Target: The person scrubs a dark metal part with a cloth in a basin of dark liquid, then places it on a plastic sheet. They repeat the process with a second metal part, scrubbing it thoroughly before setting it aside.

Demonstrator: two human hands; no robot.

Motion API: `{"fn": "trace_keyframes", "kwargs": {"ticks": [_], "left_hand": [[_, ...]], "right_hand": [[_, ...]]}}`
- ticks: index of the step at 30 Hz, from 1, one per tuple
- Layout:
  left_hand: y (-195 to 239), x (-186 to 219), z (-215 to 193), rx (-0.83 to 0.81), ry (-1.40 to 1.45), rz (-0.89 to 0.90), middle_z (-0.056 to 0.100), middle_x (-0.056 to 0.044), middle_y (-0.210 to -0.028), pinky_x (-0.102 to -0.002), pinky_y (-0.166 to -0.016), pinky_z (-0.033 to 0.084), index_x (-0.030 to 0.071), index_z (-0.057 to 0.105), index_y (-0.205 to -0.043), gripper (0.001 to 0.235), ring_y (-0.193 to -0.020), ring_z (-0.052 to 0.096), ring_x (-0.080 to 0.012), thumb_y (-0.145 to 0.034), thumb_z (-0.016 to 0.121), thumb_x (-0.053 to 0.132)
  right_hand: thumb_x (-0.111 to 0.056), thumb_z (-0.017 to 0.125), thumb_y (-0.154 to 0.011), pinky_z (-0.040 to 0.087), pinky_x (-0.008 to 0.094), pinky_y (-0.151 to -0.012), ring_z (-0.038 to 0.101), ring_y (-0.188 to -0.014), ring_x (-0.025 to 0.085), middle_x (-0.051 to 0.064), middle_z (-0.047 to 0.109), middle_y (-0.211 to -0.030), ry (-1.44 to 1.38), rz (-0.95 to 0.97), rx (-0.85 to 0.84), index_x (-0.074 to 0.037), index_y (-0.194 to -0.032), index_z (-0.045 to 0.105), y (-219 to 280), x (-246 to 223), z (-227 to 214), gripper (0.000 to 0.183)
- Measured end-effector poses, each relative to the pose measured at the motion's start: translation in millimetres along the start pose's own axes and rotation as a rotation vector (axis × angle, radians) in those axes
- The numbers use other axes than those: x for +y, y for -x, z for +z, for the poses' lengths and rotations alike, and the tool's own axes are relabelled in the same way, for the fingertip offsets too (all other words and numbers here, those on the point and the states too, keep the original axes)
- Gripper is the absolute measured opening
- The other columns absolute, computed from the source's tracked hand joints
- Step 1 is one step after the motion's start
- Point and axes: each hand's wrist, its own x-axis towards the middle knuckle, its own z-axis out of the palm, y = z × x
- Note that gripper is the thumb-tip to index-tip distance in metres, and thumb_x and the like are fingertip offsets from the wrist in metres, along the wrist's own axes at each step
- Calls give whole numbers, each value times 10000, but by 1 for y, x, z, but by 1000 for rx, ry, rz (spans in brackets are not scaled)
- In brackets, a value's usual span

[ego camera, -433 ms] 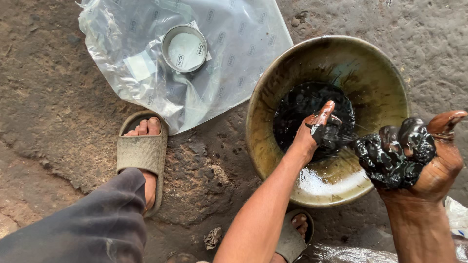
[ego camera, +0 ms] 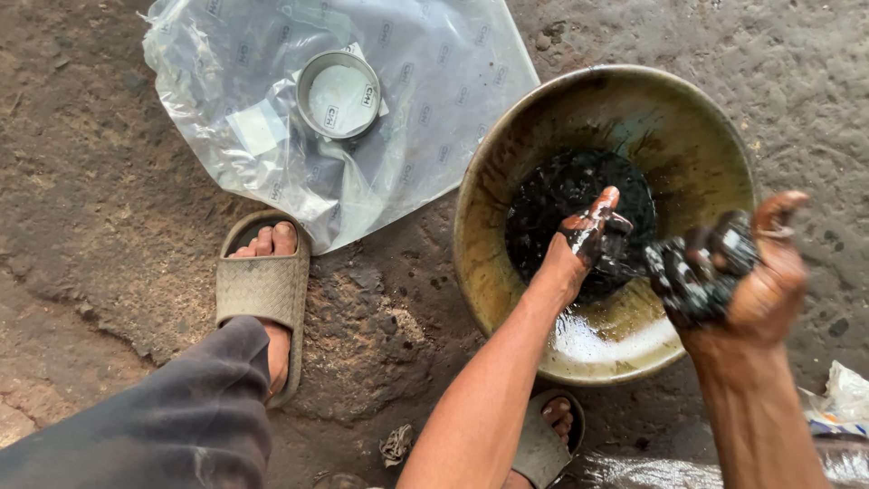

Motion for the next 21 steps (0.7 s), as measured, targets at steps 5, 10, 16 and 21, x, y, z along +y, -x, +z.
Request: {"fn": "trace_keyframes", "kwargs": {"ticks": [5,10,16,21], "left_hand": [[7,15,-5,39,-159,-35,665,-45,-763,-322,-732,432,89,779,-857,727,-753,565,-165,-925,543,773],[12,23,-8,-8,-74,6,727,-22,-811,-303,-769,519,77,765,-865,752,-784,661,-152,-916,489,775],[4,16,-16,-64,-95,91,718,-52,-843,-329,-764,523,45,754,-886,690,-793,657,-164,-988,533,691],[-12,-4,-22,-85,-215,561,679,47,-1218,-261,-948,465,50,654,-1243,595,-1122,613,-76,-1020,582,597]], "right_hand": [[-416,333,-1030,661,368,-836,697,-940,172,68,673,-1015,271,89,75,-118,-1275,582,7,18,3,459],[10,732,-868,558,370,-982,647,-1119,243,163,665,-1291,1045,-172,-148,-10,-1372,560,47,59,7,534],[-13,717,-906,590,373,-982,654,-1190,207,137,611,-1321,623,-142,-145,-63,-1329,555,31,84,-17,455],[-37,691,-971,551,449,-930,641,-1124,362,229,605,-1290,1697,-880,-320,-152,-1234,698,-9,86,-40,287]]}}
